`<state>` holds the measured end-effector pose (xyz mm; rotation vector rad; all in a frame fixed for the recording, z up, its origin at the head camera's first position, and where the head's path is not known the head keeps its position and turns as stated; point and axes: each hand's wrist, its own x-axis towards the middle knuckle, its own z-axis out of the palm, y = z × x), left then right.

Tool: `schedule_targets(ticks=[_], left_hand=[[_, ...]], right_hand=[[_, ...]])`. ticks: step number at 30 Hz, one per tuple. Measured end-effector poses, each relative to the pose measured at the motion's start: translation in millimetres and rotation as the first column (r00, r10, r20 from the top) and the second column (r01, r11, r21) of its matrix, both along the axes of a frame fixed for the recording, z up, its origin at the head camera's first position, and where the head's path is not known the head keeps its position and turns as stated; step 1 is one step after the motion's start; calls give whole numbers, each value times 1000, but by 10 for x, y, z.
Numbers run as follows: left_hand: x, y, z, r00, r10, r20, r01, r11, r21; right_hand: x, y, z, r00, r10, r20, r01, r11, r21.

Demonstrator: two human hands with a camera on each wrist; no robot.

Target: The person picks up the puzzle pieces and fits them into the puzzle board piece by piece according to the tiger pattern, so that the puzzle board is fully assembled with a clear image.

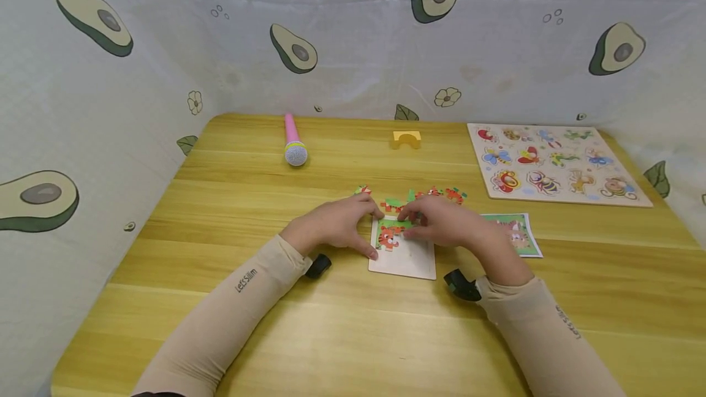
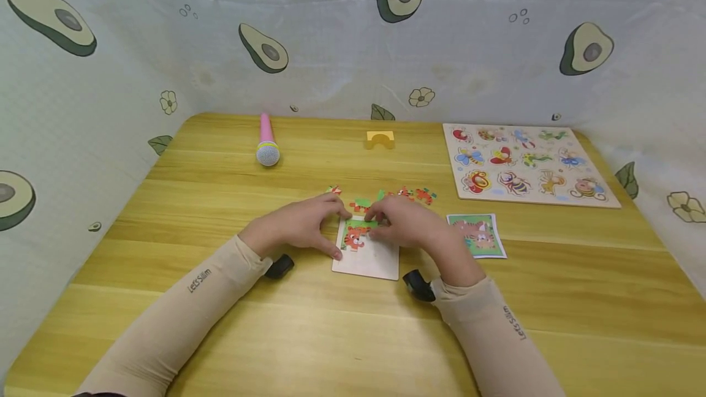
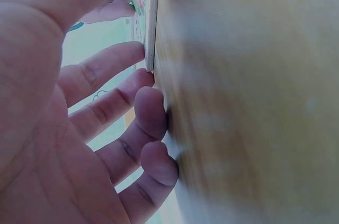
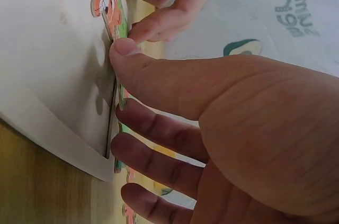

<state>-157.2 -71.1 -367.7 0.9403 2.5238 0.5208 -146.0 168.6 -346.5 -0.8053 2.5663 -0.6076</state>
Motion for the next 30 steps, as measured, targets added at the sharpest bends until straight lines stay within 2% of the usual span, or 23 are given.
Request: schedule_targets(ticks=[15,30], left_hand=[[-17,0,-3,1000,-15,-8,15,1000,-5],[-27,-11,-18,1000,-18,-15,18,1000,2]], right_hand=[[-3,-26,-54,1000,-20,-17,20,1000,11],[-24,-89,-123,995,-27,-95,26,1000,-15]])
